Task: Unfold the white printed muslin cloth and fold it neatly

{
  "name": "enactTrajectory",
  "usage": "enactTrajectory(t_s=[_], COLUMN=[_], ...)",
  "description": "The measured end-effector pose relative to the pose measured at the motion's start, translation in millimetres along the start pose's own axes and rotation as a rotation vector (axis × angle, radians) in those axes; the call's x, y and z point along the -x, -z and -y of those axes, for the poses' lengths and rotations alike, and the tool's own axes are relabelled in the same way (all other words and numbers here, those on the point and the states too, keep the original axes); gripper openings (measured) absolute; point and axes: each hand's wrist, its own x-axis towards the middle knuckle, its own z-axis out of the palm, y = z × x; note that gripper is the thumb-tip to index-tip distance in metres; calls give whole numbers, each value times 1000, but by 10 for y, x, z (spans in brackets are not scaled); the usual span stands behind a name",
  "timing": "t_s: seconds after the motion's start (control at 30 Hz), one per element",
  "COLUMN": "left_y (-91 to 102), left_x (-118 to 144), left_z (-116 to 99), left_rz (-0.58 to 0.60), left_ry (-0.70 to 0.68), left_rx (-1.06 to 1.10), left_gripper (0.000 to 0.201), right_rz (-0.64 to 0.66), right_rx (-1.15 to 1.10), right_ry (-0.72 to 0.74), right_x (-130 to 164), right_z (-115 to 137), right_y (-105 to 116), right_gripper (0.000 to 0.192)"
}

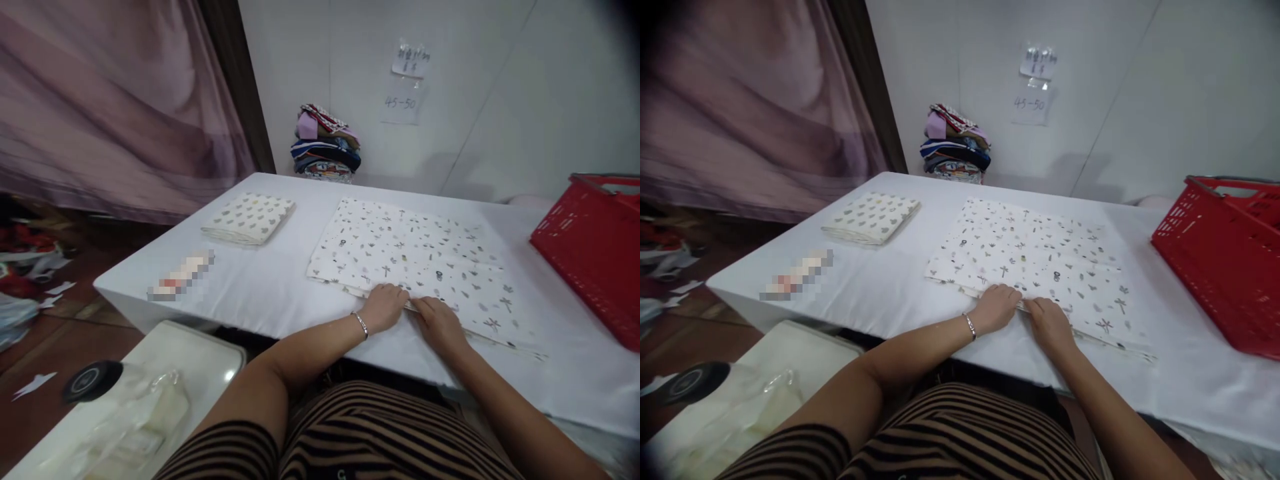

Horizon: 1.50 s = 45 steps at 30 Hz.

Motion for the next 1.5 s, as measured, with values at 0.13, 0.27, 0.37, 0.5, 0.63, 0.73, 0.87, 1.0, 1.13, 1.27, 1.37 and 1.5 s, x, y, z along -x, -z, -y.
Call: enactTrajectory(t_s=[0.13, 0.27, 0.37, 0.5, 0.63, 0.73, 0.87, 1.0, 1.13, 1.27, 1.37, 1.5], left_y=[12, 87, 191, 350, 430, 421, 409, 434, 406, 381, 407, 460], left_x=[63, 179, 344, 600, 767, 835, 934, 1069, 1243, 1384, 1406, 1360], left_z=[164, 514, 847, 1219, 1415, 1512, 1651, 1774, 1900, 1954, 1914, 1835], left_rz=[0, -19, -56, -107, -233, -289, -207, -213, -221, -365, -468, -412], left_ry=[48, 80, 110, 193, 228, 217, 222, 312, 479, 591, 772, 785], left_rx=[-76, -149, -205, -242, -248, -255, -227, -125, 112, 307, 347, 315], left_gripper=[20, 21, 23, 26, 29, 26, 30, 37, 45, 44, 22, 33], right_rz=[18, 27, 32, 48, 77, 108, 133, 136, 138, 144, 227, 298], right_rx=[-32, -45, -47, -39, -42, -49, -48, -40, -18, -7, -35, -114], right_ry=[-60, -69, -54, -28, 0, -7, 4, 7, 15, 44, 79, 57], right_x=[-17, -16, -6, -13, -48, -73, -80, -66, -33, -9, -68, -354], right_z=[18, 25, 17, 31, 69, 76, 50, 33, 33, 31, 52, 209], right_y=[35, 51, 51, 48, 43, 45, 51, 45, 19, 53, 178, 325], right_gripper=[25, 26, 26, 26, 27, 27, 28, 27, 29, 32, 29, 28])
